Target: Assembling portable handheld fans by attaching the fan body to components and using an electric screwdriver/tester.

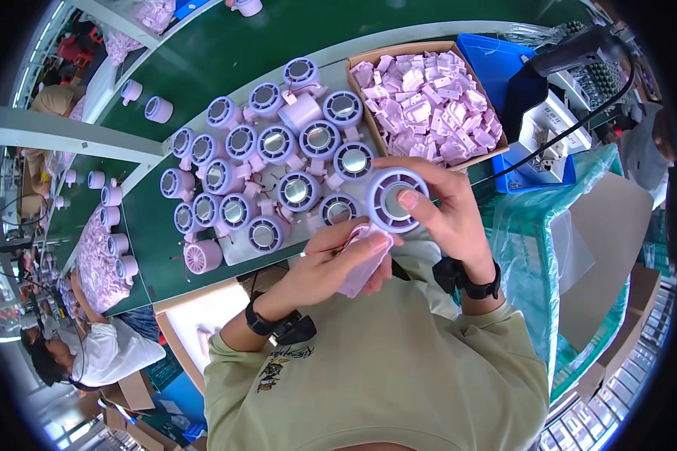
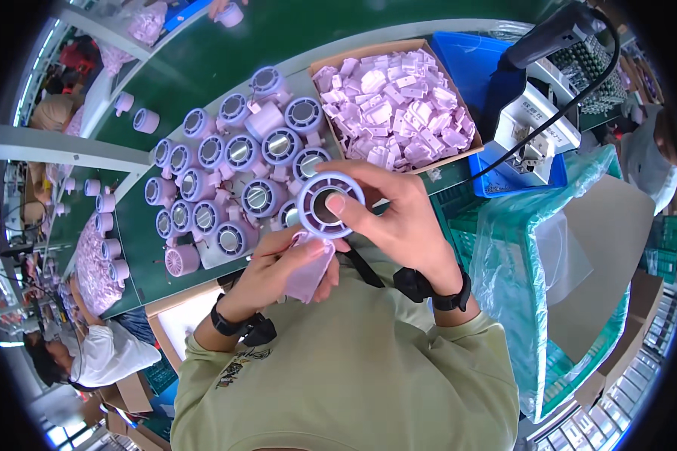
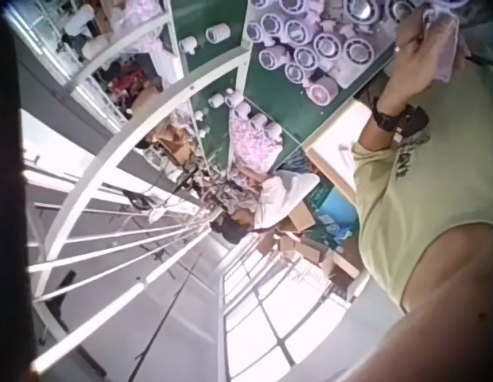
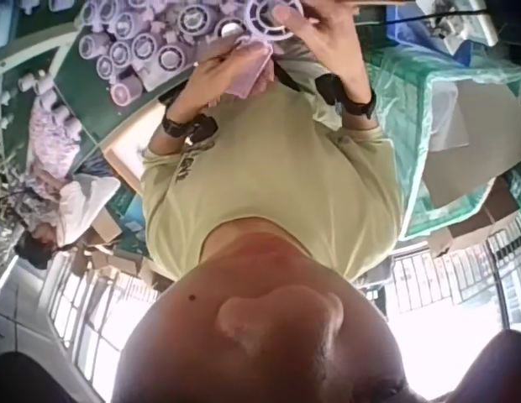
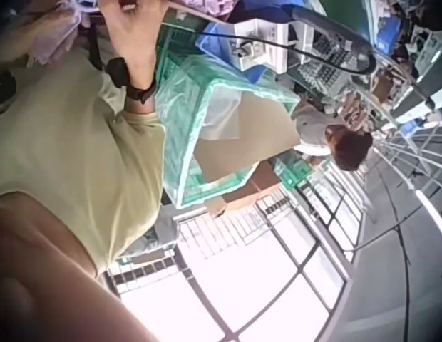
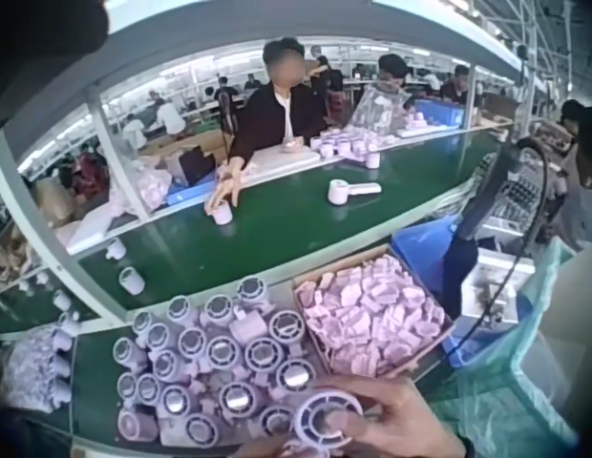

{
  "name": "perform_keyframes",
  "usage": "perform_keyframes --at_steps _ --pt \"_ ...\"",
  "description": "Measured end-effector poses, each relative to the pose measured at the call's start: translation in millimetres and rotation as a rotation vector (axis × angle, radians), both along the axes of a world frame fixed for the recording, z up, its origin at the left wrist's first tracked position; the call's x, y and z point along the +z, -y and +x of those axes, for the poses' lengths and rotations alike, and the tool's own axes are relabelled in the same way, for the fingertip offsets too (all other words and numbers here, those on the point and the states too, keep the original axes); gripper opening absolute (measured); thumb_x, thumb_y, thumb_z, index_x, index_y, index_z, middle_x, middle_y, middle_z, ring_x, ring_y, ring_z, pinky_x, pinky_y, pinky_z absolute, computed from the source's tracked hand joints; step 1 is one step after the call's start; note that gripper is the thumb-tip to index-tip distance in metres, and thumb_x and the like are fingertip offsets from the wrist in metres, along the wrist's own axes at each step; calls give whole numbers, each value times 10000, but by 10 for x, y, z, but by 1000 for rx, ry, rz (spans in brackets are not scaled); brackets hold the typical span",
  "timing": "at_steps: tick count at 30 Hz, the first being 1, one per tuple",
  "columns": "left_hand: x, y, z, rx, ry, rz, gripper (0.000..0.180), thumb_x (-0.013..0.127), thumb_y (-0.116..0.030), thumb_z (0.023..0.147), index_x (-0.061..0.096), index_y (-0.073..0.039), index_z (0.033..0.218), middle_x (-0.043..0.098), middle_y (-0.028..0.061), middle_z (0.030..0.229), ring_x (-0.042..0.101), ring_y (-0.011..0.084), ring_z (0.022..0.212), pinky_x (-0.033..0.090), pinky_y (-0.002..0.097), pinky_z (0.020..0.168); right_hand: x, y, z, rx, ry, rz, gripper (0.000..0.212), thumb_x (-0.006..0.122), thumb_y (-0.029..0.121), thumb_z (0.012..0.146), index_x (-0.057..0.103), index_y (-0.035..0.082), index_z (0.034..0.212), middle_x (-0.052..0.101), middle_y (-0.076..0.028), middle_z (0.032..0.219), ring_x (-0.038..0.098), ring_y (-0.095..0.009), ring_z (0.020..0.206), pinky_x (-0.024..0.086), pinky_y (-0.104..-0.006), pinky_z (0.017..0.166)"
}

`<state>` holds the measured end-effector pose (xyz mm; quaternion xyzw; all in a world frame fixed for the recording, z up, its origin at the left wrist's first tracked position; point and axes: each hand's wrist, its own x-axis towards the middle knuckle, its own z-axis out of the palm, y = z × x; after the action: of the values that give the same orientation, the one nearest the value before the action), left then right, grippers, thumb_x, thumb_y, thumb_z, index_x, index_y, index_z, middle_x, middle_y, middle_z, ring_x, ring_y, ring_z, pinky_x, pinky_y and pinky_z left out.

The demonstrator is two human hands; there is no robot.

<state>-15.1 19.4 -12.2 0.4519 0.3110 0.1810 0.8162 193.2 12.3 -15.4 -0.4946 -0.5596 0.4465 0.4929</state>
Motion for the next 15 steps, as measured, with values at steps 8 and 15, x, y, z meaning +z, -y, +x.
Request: perform_keyframes --at_steps 8,15 --pt "-23 64 -264 174 430 -20 596 267 -454 1038 418 6 1386 602 127 1035 530 153 688 420 254 612 -30 -446 270 -296 777 322 232 702 154 856 690 17 1043 696 -117 967 654 -169 813 499 -304 721" --pt "-52 68 -248 220 455 23 633 198 -438 1037 255 6 1485 532 101 1186 494 154 831 401 251 708 -43 -507 283 -264 832 384 179 690 89 852 683 5 1009 690 -105 860 664 -171 737 509 -296 687"
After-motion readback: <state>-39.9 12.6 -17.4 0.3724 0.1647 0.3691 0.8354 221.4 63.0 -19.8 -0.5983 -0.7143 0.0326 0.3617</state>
